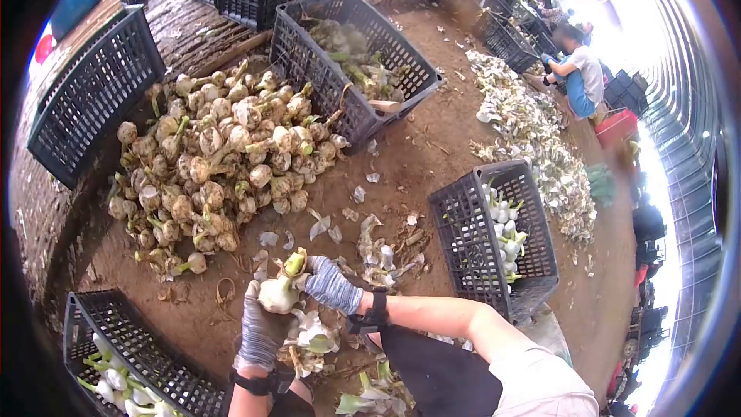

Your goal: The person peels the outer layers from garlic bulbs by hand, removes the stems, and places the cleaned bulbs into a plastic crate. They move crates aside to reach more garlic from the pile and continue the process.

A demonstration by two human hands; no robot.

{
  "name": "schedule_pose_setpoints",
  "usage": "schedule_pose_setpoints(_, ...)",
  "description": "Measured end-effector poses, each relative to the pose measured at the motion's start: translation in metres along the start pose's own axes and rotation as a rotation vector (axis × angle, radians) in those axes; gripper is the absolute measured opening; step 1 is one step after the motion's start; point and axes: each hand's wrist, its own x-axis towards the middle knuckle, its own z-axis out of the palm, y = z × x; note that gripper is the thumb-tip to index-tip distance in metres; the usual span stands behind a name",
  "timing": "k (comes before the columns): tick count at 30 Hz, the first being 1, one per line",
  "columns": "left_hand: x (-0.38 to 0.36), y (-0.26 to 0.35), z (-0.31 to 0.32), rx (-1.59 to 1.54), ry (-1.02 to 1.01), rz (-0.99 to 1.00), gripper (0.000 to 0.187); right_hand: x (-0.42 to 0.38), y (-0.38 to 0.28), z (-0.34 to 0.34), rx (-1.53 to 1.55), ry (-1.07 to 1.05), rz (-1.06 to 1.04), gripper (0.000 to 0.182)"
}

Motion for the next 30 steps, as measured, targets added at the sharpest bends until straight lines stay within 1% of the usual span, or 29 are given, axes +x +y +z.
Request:
schedule_pose_setpoints(1,-0.012,0.006,0.002,0.187,-0.186,0.077,0.061,0.001,0.003,0.0,-0.001,0.0,-0.006,0.027)
schedule_pose_setpoints(2,-0.009,-0.004,0.001,0.332,-0.089,0.377,0.061,0.002,0.006,0.0,0.015,0.054,0.102,0.026)
schedule_pose_setpoints(3,-0.006,-0.014,0.004,0.473,0.013,0.677,0.065,0.004,0.009,0.002,0.031,0.107,0.21,0.025)
schedule_pose_setpoints(4,-0.022,-0.01,0.013,0.611,-0.069,0.66,0.075,0.009,0.019,0.008,0.013,0.162,0.074,0.024)
schedule_pose_setpoints(5,-0.02,-0.011,0.012,0.61,-0.071,0.661,0.075,0.01,0.027,0.005,0.011,0.163,0.073,0.024)
schedule_pose_setpoints(7,-0.013,-0.011,0.008,0.816,-0.018,0.912,0.076,0.007,0.014,0.01,0.027,0.134,0.14,0.024)
schedule_pose_setpoints(8,-0.012,-0.01,0.008,0.73,-0.003,0.856,0.067,0.002,0.007,0.01,-0.038,0.125,0.188,0.023)
schedule_pose_setpoints(9,-0.012,-0.005,0.004,0.733,-0.003,0.856,0.067,0.0,0.007,0.008,-0.034,0.124,0.187,0.023)
schedule_pose_setpoints(11,-0.011,0.011,-0.009,0.317,-0.105,0.31,0.059,0.0,0.013,0.005,-0.024,0.026,-0.132,0.023)
schedule_pose_setpoints(12,-0.01,0.017,-0.01,0.256,-0.119,0.218,0.057,0.003,0.031,0.002,0.001,0.001,-0.075,0.022)
schedule_pose_setpoints(13,-0.01,0.022,-0.011,0.196,-0.126,0.125,0.059,0.001,0.018,0.005,0.002,0.001,-0.073,0.022)
schedule_pose_setpoints(14,0.003,0.031,-0.031,0.015,-0.421,-0.136,0.06,-0.004,0.004,0.006,-0.037,-0.013,-0.006,0.022)
schedule_pose_setpoints(15,0.007,0.03,-0.036,-0.09,-0.57,-0.262,0.061,-0.007,-0.006,0.007,-0.076,-0.027,0.061,0.022)
schedule_pose_setpoints(16,0.01,0.029,-0.04,-0.173,-0.708,-0.4,0.062,0.0,0.014,0.004,-0.143,-0.066,-0.064,0.021)
schedule_pose_setpoints(17,0.01,0.02,-0.04,0.014,-0.429,-0.234,0.059,0.0,0.021,0.009,-0.139,-0.064,-0.063,0.021)
schedule_pose_setpoints(19,0.02,-0.005,-0.036,0.186,-0.076,0.172,0.047,-0.002,0.021,0.021,-0.23,0.096,-0.186,0.021)
schedule_pose_setpoints(20,0.016,-0.011,-0.029,0.221,0.001,0.345,0.048,-0.004,0.017,0.019,-0.264,0.036,-0.081,0.023)
schedule_pose_setpoints(21,0.006,-0.008,-0.009,0.256,0.081,0.517,0.048,-0.002,0.021,0.018,-0.258,0.032,-0.075,0.023)
schedule_pose_setpoints(23,-0.008,-0.001,-0.003,0.333,-0.023,0.578,0.058,0.0,0.035,0.02,0.002,0.008,-0.047,0.023)
schedule_pose_setpoints(24,-0.005,0.001,-0.008,0.373,-0.044,0.588,0.061,-0.003,0.006,0.02,0.04,-0.037,-0.095,0.023)
schedule_pose_setpoints(25,-0.003,0.007,-0.013,0.407,-0.098,0.54,0.061,0.001,0.022,0.01,-0.074,0.038,-0.127,0.022)
schedule_pose_setpoints(26,0.003,0.005,-0.019,0.364,-0.123,0.516,0.059,0.003,0.01,0.007,-0.187,0.008,-0.283,0.02)
schedule_pose_setpoints(27,-0.015,0.014,-0.008,0.109,-0.179,0.375,0.052,-0.001,-0.004,0.004,-0.103,0.01,-0.159,0.017)
schedule_pose_setpoints(28,-0.01,0.012,-0.019,0.098,-0.184,0.337,0.051,-0.005,-0.019,0.002,-0.018,0.022,-0.036,0.015)
schedule_pose_setpoints(29,-0.019,0.02,-0.018,0.065,-0.181,0.21,0.051,0.003,0.017,-0.016,0.214,0.095,0.009,0.015)
schedule_pose_setpoints(30,-0.019,0.021,-0.02,-0.059,-0.294,0.157,0.05,0.003,0.027,-0.023,0.328,0.118,-0.105,0.015)
